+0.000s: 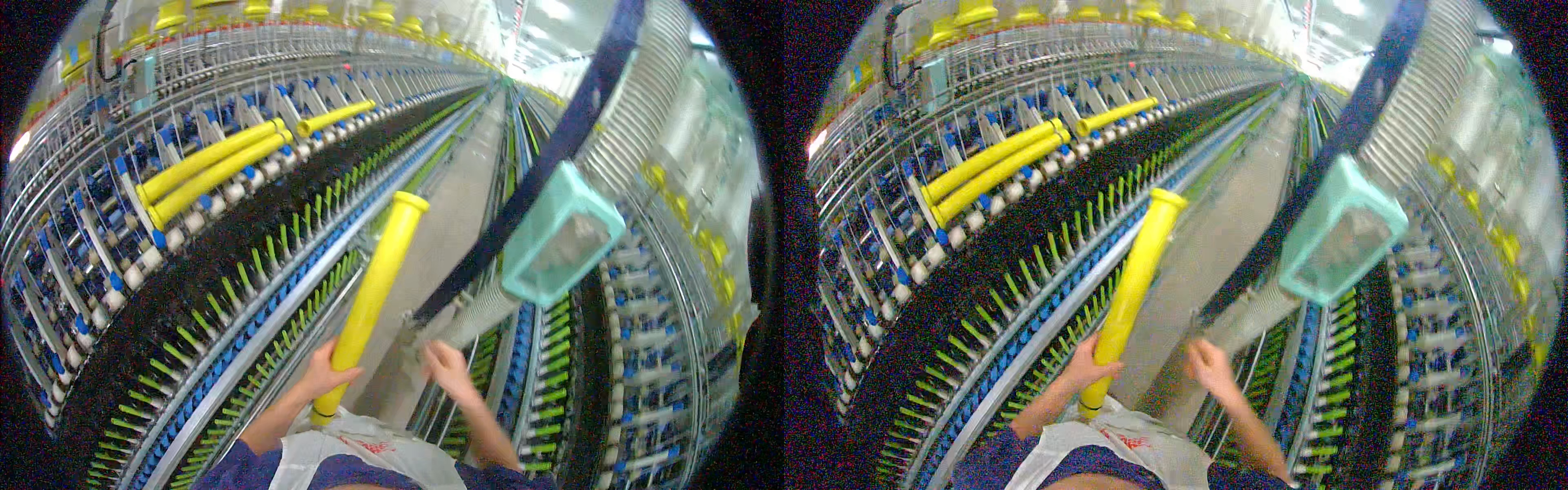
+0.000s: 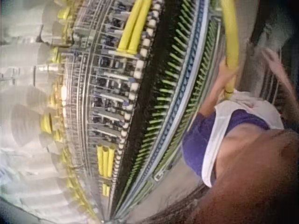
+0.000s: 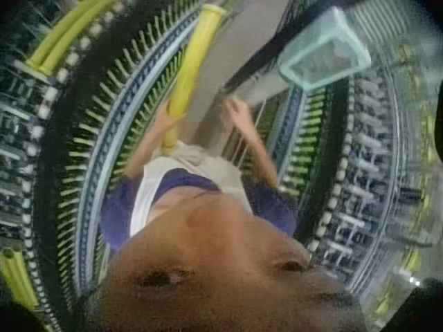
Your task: The person threads white yarn through guides and tensioners on a row of spinning machines, then uses a green plastic tool to wind yarn onto bobbins. The person moves along the machine row, repeating the threading and winding steps at multiple stations.
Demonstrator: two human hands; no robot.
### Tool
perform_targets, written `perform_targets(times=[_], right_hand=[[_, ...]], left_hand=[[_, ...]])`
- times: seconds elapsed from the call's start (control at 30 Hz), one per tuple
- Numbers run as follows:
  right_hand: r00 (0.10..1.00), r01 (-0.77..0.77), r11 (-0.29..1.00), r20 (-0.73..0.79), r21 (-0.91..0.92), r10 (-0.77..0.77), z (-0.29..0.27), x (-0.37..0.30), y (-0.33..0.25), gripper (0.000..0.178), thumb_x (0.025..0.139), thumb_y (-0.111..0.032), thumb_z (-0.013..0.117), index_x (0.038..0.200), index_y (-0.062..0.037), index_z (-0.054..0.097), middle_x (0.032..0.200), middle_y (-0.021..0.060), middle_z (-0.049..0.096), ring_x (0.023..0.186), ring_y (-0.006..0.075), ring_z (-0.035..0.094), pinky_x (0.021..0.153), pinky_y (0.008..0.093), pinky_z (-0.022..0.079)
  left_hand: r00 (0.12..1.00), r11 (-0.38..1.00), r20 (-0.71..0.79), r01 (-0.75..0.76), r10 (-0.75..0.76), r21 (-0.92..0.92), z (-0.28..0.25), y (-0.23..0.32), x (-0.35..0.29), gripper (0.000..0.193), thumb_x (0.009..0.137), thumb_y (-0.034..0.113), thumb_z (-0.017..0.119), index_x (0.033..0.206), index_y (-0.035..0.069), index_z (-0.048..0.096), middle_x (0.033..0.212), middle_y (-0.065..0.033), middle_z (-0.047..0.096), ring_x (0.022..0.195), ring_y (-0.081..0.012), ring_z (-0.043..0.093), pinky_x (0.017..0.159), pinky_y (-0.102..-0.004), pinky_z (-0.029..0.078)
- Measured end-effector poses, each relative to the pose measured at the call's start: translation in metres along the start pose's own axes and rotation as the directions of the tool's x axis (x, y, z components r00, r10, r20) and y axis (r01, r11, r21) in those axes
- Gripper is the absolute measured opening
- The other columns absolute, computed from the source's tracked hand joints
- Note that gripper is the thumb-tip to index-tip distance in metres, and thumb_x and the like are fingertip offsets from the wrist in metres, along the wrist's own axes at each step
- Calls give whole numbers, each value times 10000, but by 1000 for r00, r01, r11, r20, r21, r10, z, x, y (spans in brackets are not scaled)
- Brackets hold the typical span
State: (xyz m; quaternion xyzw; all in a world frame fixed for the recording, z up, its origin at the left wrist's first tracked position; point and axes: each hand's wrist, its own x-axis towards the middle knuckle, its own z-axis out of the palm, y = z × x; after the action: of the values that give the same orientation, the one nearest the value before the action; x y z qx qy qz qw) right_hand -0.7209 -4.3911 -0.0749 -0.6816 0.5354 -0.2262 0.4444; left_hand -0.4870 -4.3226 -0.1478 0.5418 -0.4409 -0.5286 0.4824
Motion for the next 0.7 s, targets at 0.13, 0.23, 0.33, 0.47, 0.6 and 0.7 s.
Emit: perform_targets(times=[0.13, 0.23, 0.33, 0.47, 0.6, 0.7], right_hand=[[411, -35, 961, 872, -276, 265, -47, 30, 14, 259, 868, -175, 557, 1075, -37, 629, 712, 52, 617, 487, 95, 534, 475, 271, 458], [320, 420, 904, 945, -80, -65, 20, 71, 29, 299, 896, -257, 534, 1027, -3, 623, 662, 117, 634, 575, 188, 613, 534, 302, 471], [306, 835, 457, 949, -306, 75, 79, 114, 15, 223, 844, -185, 509, 861, 16, 603, 782, 167, 648, 734, 308, 658, 631, 392, 502], [280, 945, 175, 960, -277, 6, 88, 157, -38, 176, 807, -162, 515, 865, -31, 617, 816, 147, 655, 755, 326, 652, 653, 416, 504], [-8, 997, 83, 995, 0, 100, 88, 207, -99, 169, 818, -201, 531, 841, -66, 629, 800, 114, 662, 701, 286, 652, 621, 372, 512], [-132, 771, 637, 979, 4, 153, 79, 306, -158, 198, 810, -245, 577, 892, -81, 651, 786, 91, 665, 653, 235, 642, 613, 350, 515]], left_hand=[[939, 941, -221, -301, 265, -153, -69, 13, 35, 542, 678, 98, 758, 1134, 42, 471, 915, -78, 617, 759, -157, 618, 639, -313, 532], [899, 865, -360, -374, 250, -334, -94, 29, 54, 540, 728, 45, 719, 1169, 19, 409, 805, -97, 585, 613, -189, 603, 561, -318, 516], [839, 760, -484, -480, 250, -438, -101, 37, 64, 523, 732, 67, 714, 1153, 3, 411, 776, -110, 577, 587, -214, 603, 539, -321, 517], [715, 761, -642, -571, 277, -307, -115, 30, 68, 502, 725, 112, 720, 1115, 2, 424, 779, -125, 590, 593, -210, 608, 540, -322, 521], [493, 759, -824, -640, 280, -124, -125, 21, 65, 485, 734, 167, 708, 1103, 8, 436, 792, -131, 600, 603, -211, 600, 548, -323, 524], [331, 787, -918, -616, 218, -35, -124, 26, 62, 476, 732, 222, 718, 1070, 19, 453, 818, -123, 608, 628, -199, 608, 568, -328, 524]])
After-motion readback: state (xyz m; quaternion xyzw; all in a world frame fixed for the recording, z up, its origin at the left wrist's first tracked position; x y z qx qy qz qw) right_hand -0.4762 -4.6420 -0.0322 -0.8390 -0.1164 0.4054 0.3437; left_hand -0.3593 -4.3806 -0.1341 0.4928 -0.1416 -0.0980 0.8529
